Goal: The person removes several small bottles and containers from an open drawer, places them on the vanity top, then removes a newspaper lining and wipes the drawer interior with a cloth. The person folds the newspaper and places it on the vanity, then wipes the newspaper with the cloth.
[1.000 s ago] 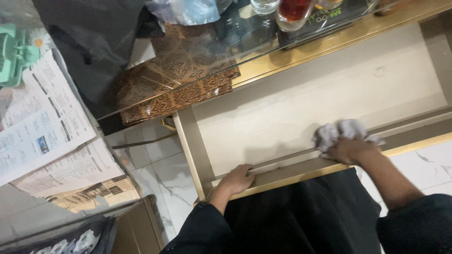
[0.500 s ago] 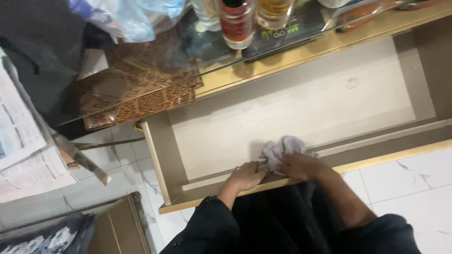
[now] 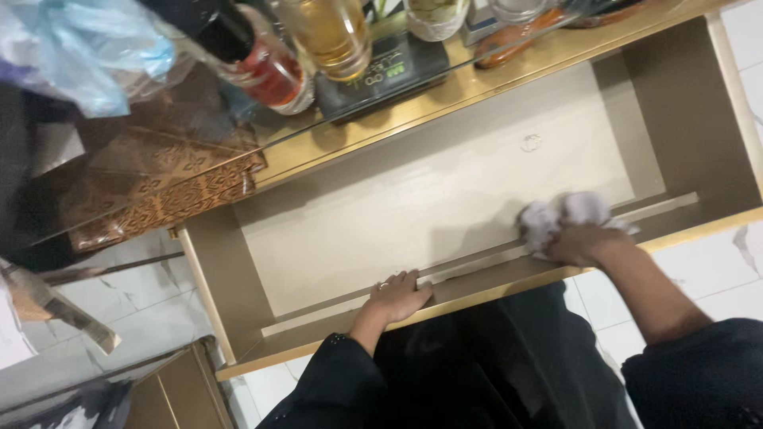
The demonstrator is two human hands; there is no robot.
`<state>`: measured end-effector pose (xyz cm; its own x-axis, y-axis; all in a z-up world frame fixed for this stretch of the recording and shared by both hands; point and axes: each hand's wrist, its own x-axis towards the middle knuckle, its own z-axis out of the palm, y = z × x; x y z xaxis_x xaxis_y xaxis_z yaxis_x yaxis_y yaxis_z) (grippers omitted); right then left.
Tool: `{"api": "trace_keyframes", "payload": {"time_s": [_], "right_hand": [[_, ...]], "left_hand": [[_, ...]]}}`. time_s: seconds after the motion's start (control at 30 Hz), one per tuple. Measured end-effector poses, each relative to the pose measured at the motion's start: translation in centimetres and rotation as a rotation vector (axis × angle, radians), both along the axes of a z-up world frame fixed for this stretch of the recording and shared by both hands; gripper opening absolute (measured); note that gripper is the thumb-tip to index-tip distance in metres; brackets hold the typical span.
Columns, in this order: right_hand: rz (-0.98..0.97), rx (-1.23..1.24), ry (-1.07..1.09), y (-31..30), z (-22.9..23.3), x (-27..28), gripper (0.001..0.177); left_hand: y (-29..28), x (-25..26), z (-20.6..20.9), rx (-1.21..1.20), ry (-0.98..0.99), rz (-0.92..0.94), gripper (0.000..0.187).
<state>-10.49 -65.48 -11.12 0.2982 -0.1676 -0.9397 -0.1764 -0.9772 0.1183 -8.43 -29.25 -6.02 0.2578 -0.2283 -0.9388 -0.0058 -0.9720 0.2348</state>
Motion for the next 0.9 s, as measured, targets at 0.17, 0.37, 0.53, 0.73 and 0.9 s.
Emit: {"api": "trace_keyframes", "payload": {"time_s": [0.17, 0.37, 0.53, 0.73, 0.9], "right_hand": [[-0.029, -0.054, -0.026, 0.3, 3.4, 0.6, 0.073], [0.071, 0.106, -0.110, 5.6, 5.3, 0.4, 0.067], [-0.022, 0.168, -0.164, 4.5, 6.7, -0.2, 0.062], [-0.033, 0.033, -0.080, -1.5, 6.3, 0.7, 0.069], [-0.132, -0.096, -0.183, -6.6, 6.1, 0.8, 0.061]], "left_hand": [[-2.2, -0.5, -1.5, -0.103, -0.040, 0.003, 0.084], [-7.5, -0.4, -1.0, -0.164, -0.030, 0.037, 0.087], [-8.7, -0.5, 0.3, -0.177, -0.058, 0.059, 0.084], [-8.6, -0.8, 0.3, -0.172, -0.068, 0.082, 0.081], [-9.0, -0.3, 0.4, -0.124, -0.041, 0.077, 0.080]]}}
